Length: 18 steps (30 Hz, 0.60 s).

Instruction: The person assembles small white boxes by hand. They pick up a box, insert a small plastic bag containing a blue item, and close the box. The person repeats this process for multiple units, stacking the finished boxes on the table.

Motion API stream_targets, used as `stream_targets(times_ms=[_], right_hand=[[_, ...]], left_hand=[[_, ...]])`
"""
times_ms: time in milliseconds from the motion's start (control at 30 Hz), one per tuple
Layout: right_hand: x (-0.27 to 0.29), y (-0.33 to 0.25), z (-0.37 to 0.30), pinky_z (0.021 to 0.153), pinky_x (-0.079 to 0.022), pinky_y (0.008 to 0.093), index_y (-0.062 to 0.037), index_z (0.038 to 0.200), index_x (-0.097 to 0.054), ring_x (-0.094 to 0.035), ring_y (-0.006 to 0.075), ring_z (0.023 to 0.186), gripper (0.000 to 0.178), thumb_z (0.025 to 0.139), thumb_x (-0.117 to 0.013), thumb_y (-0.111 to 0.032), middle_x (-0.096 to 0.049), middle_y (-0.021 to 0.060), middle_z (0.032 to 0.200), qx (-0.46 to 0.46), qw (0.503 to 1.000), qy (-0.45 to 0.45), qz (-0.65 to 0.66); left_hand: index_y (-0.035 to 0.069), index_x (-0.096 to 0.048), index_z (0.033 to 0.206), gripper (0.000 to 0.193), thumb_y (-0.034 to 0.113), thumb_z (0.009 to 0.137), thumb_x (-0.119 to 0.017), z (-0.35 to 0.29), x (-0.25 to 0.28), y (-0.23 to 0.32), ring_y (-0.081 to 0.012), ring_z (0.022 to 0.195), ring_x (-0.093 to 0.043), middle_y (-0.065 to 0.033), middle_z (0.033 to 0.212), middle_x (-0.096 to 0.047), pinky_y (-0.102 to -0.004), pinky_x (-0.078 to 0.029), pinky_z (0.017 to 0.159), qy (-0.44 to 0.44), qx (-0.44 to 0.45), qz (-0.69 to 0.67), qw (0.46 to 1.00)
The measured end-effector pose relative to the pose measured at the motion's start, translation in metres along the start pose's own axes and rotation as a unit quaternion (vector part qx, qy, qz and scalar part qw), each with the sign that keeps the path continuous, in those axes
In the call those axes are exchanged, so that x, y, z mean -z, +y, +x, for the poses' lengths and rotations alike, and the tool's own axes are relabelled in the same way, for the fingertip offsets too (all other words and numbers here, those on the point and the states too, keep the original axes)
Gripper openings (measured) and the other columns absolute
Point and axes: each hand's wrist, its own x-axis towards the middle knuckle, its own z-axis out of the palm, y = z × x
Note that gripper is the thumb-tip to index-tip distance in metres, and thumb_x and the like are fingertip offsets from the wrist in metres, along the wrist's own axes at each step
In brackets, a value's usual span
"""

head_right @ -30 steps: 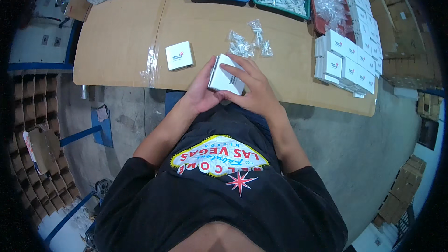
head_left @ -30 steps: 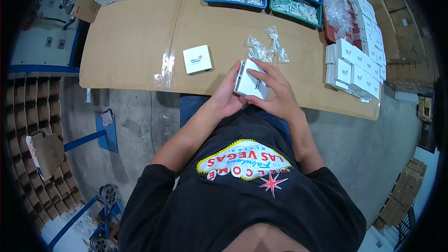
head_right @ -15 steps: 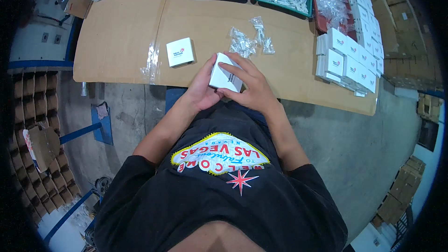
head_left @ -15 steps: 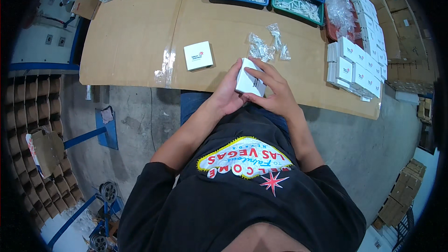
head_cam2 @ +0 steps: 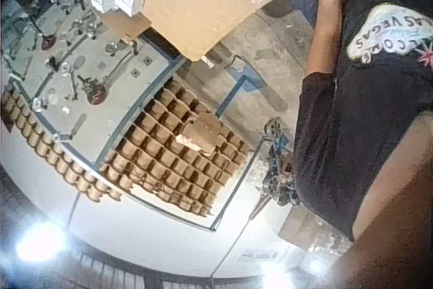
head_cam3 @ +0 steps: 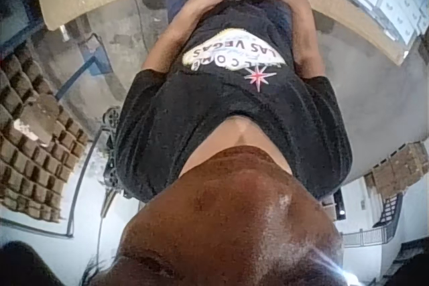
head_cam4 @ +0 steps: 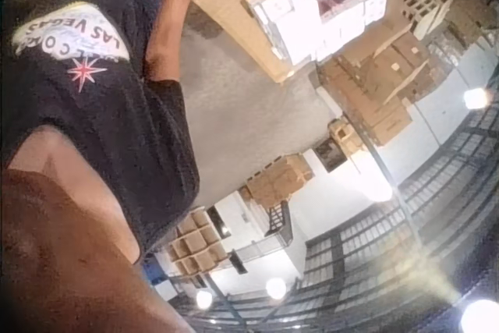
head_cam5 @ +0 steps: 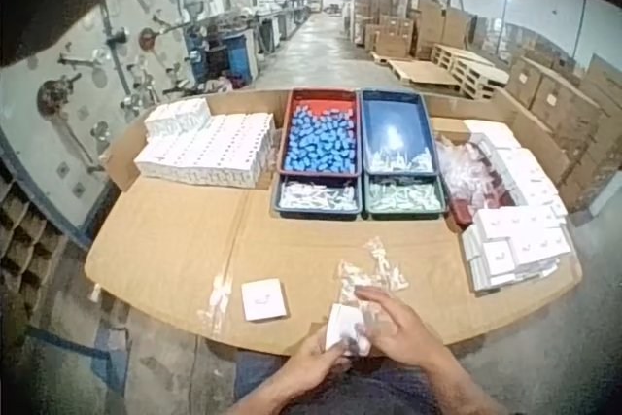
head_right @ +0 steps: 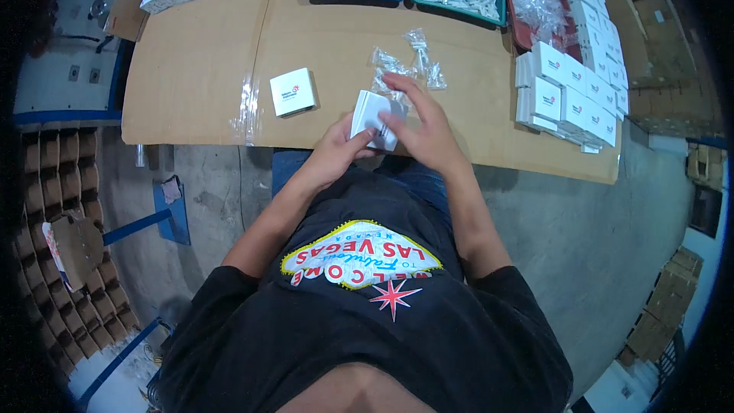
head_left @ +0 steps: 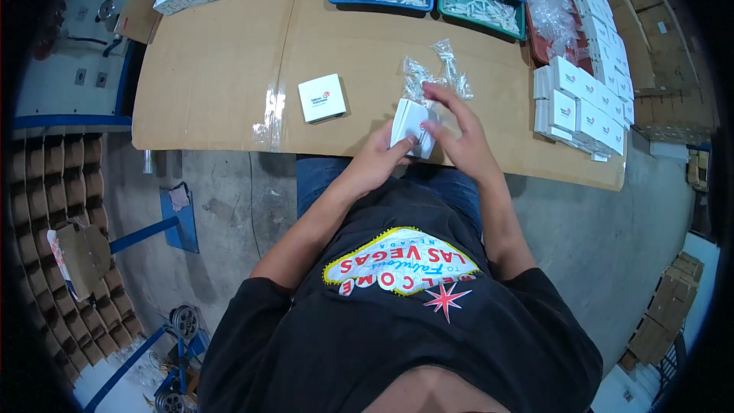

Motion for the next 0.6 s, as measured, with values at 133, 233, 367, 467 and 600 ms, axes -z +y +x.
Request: stream_targets(times_ms=[133, 233, 367, 467, 600], right_hand=[[-0.013, 0.004, 0.021, 0.066, -0.049, 0.0393, 0.0032, 0.091, -0.066, -0.065, 0.0312, 0.075, 0.024, 0.103, -0.059, -0.017, -0.065, 0.0170, 0.084, 0.005, 0.990, 0.074, -0.118], [-0.025, 0.017, 0.023, 0.058, -0.045, 0.0395, 0.0034, 0.083, -0.064, -0.061, 0.0321, 0.064, 0.030, 0.104, -0.058, -0.017, -0.062, 0.0167, 0.074, 0.087, 0.982, 0.132, -0.106], [-0.027, 0.017, 0.017, 0.056, -0.045, 0.0425, 0.0026, 0.080, -0.064, -0.061, 0.0354, 0.062, 0.034, 0.105, -0.056, -0.018, -0.061, 0.0176, 0.070, 0.020, 0.983, 0.162, -0.080], [-0.027, 0.038, 0.015, 0.069, -0.051, 0.0459, -0.0007, 0.097, -0.066, -0.068, 0.0373, 0.078, 0.024, 0.103, -0.058, -0.022, -0.066, 0.0185, 0.082, -0.014, 0.989, 0.114, -0.092], [0.004, 0.004, -0.003, 0.100, -0.048, 0.0401, -0.0059, 0.122, -0.063, -0.059, 0.0312, 0.119, 0.046, 0.084, -0.081, -0.026, -0.059, 0.0166, 0.129, 0.027, 0.991, -0.040, -0.123]], left_hand=[[0.003, -0.046, 0.146, 0.043, 0.019, 0.107, -0.056, 0.004, -0.009, -0.004, -0.0149, 0.115, -0.062, -0.0055, 0.128, -0.062, -0.0328, -0.055, 0.095, -0.037, -0.031, 0.026, 0.999], [0.001, -0.046, 0.144, 0.041, 0.016, 0.108, -0.055, 0.000, -0.016, -0.001, -0.0142, 0.114, -0.061, -0.0057, 0.125, -0.062, -0.0333, -0.055, 0.096, -0.047, -0.049, 0.038, 0.997], [0.001, -0.048, 0.143, 0.039, 0.016, 0.107, -0.055, 0.001, -0.014, -0.003, -0.0125, 0.108, -0.063, -0.0056, 0.123, -0.063, -0.0313, -0.055, 0.093, -0.043, -0.028, 0.011, 0.999], [0.002, -0.048, 0.144, 0.041, 0.020, 0.108, -0.053, 0.009, -0.004, -0.016, -0.0157, 0.108, -0.066, -0.0076, 0.126, -0.063, -0.0340, -0.058, 0.090, -0.009, 0.007, 0.023, 1.000], [0.003, -0.048, 0.143, 0.041, 0.024, 0.108, -0.049, 0.012, 0.005, 0.005, -0.0199, 0.109, -0.068, -0.0113, 0.125, -0.064, -0.0357, -0.058, 0.088, 0.060, 0.013, -0.052, 0.997]])
